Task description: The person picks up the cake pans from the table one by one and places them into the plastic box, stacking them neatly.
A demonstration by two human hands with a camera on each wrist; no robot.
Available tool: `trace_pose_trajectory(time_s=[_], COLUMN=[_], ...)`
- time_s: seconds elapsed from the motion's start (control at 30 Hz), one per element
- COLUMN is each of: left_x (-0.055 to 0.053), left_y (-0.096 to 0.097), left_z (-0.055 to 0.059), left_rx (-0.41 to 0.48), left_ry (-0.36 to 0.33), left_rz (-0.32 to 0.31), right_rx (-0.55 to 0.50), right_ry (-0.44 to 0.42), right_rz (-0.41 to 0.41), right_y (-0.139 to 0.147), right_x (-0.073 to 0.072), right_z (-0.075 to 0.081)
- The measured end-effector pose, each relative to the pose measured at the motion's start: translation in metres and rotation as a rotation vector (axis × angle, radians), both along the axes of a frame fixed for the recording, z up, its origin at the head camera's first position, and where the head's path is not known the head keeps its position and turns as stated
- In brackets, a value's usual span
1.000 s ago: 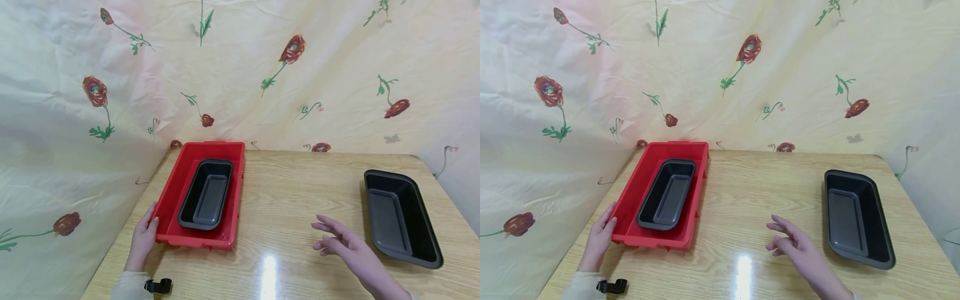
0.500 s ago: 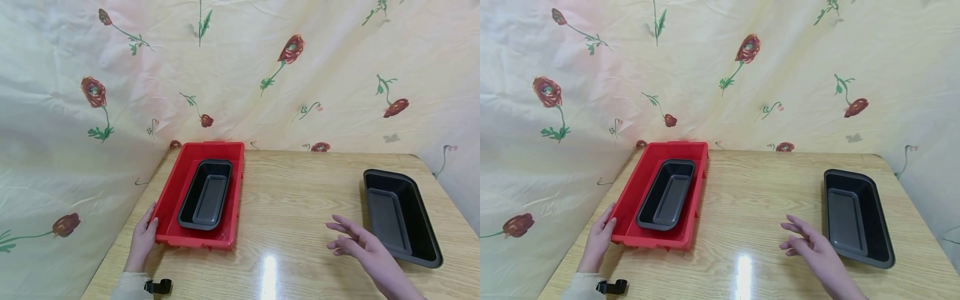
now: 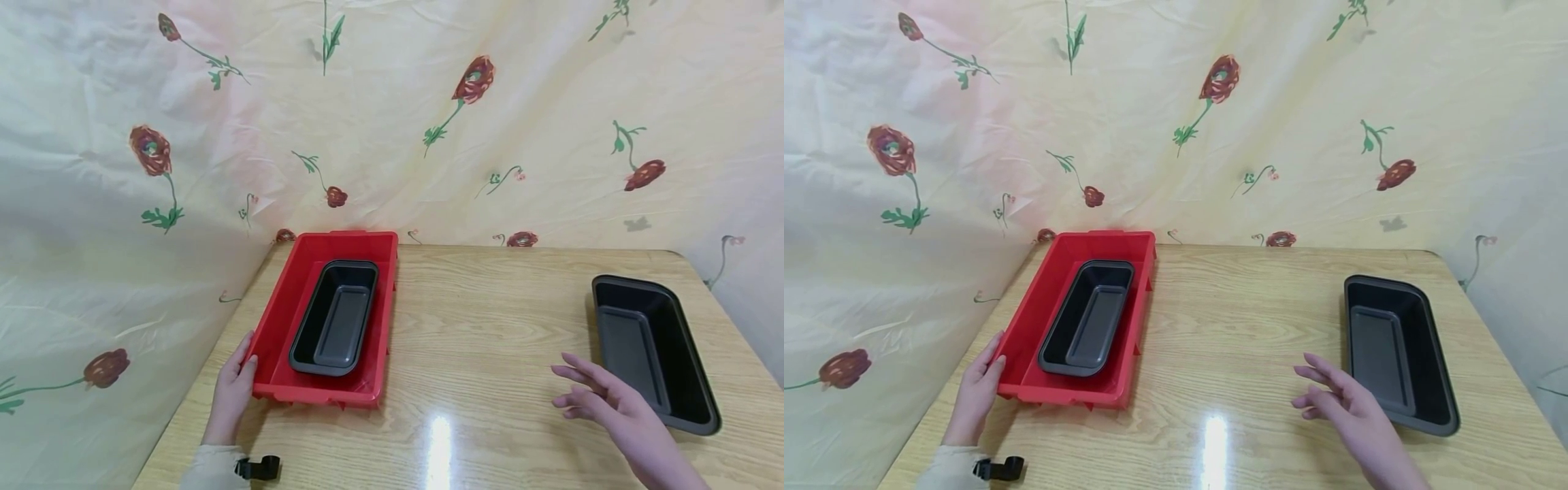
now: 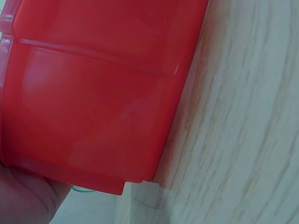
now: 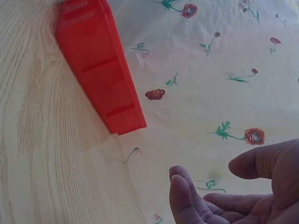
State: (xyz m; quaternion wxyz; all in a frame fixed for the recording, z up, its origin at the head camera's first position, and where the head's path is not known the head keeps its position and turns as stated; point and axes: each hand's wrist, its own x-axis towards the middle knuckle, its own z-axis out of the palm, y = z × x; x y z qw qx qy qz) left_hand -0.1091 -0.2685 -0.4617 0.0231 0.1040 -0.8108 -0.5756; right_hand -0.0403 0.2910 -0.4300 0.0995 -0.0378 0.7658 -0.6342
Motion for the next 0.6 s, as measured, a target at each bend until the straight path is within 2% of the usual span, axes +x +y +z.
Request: trace_pose_trajectory(time_s=[0.23,0.47,0.6], left_x=[0.0,0.001,0.001], left_y=[-0.001,0.0,0.001], left_z=[0.0,0.0,0.002], left_rx=[0.0,-0.003,-0.003], left_ry=[-0.004,-0.008,-0.018], left_rz=[0.002,0.012,0.015], right_rx=[-0.085,-0.1,-0.062], right_ry=[0.094,0.06,0.069], right_rz=[0.029,0.003,-0.019], right_y=[0.009,0.021,0.026], right_x=[0.004,0.005,0.007], right_z=[-0.007,-0.007,-0.007])
